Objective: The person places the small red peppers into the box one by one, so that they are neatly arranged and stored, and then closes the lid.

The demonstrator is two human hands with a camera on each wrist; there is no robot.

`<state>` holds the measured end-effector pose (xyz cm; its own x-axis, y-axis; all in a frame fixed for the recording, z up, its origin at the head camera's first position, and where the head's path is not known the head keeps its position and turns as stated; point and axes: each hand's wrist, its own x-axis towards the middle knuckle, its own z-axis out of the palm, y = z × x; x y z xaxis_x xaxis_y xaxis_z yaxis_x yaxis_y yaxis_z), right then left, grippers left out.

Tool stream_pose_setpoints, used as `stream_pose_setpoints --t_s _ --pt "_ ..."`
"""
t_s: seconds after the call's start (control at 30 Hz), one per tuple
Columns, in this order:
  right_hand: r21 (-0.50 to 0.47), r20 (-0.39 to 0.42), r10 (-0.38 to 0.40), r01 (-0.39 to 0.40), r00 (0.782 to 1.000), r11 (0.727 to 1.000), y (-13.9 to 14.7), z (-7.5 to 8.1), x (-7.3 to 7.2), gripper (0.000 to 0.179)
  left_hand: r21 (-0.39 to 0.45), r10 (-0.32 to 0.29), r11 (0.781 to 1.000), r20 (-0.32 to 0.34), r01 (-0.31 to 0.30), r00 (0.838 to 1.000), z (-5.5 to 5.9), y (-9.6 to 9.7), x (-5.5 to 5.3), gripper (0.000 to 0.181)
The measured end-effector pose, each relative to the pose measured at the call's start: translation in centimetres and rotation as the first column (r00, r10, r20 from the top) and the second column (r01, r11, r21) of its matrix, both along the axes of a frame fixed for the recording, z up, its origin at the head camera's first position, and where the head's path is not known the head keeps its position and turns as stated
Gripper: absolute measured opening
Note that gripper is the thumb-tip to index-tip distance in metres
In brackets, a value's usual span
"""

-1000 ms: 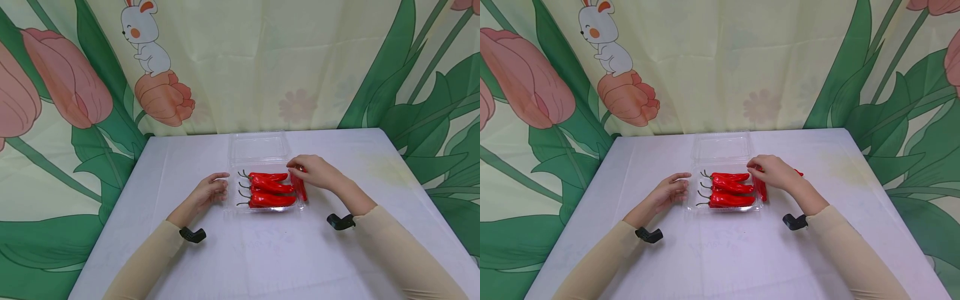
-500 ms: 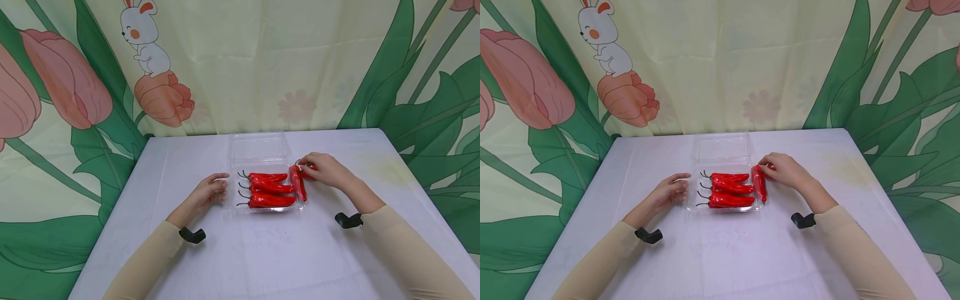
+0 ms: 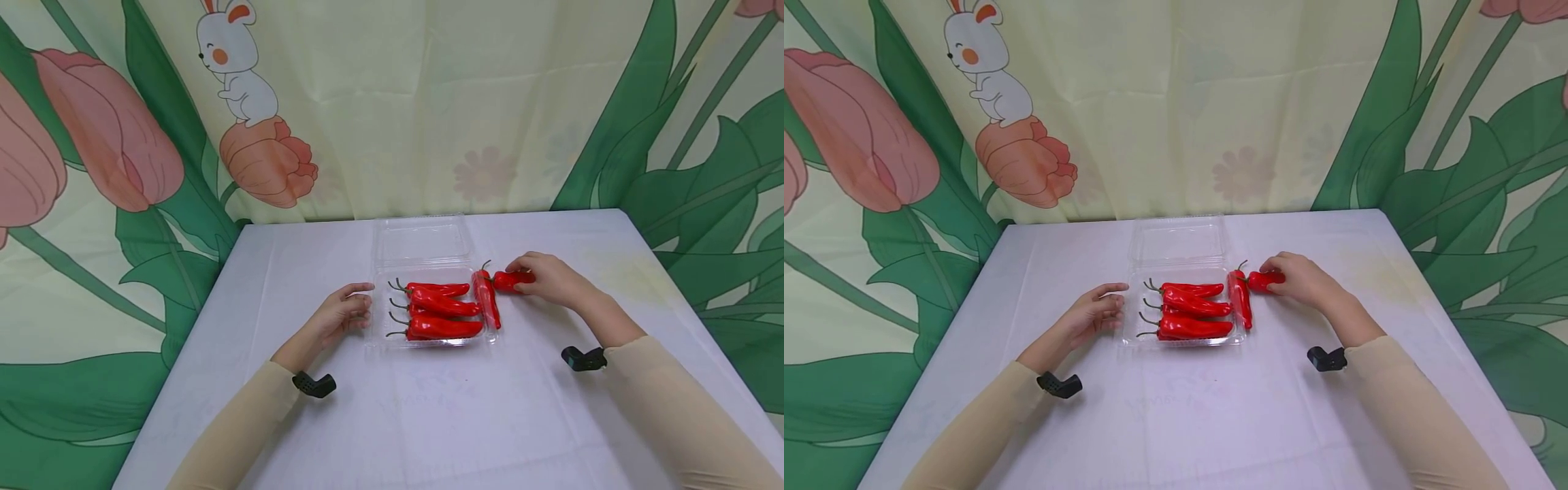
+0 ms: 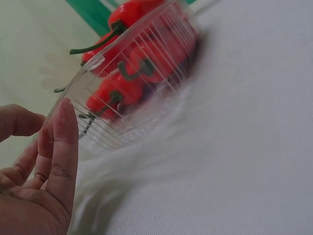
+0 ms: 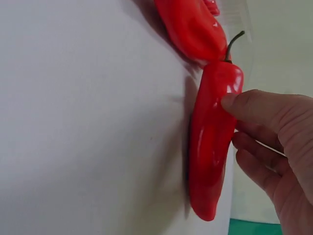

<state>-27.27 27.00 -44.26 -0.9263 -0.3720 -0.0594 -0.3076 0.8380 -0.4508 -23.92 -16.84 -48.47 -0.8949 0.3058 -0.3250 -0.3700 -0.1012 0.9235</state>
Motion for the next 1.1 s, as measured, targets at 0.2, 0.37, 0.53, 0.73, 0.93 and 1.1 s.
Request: stream_pose_setpoints --t_s 0.2,0.37,0.53,0.73,0.93,1.1 --pt "0.012 0.013 -0.03 0.029 0.999 0.999 1.1 -0.5 0.1 0.05 -0.018 0.01 1.0 0.023 -0.01 1.0 0.0 0.1 0.0 0.049" --pt "0.046 0.009 -0.058 0.057 0.998 0.997 2.1 -0.8 0.1 0.053 -0.031 0.01 0.999 0.031 -0.009 0.999 0.1 0.1 0.0 0.05" --pt "0.068 0.001 -0.071 0.071 0.997 0.995 2.6 -1.1 -0.1 0.053 -0.02 0.009 1.0 0.027 -0.009 1.0 0.0 0.1 0.0 0.049" --pt "0.08 0.013 -0.095 0.093 0.995 0.992 2.8 -1.0 0.1 0.059 -0.015 0.01 1.0 0.025 -0.01 1.0 0.0 0.0 0.0 0.048" --pt "0.095 0.02 -0.12 0.118 0.993 0.988 2.9 -1.1 0.3 0.065 -0.009 -0.001 1.0 0.018 0.001 1.0 0.1 0.0 0.0 0.05" --pt "0.076 0.018 -0.113 0.111 0.993 0.991 2.7 -1.0 0.3 0.066 -0.005 -0.008 1.0 0.016 0.008 1.0 0.1 0.0 0.0 0.05"
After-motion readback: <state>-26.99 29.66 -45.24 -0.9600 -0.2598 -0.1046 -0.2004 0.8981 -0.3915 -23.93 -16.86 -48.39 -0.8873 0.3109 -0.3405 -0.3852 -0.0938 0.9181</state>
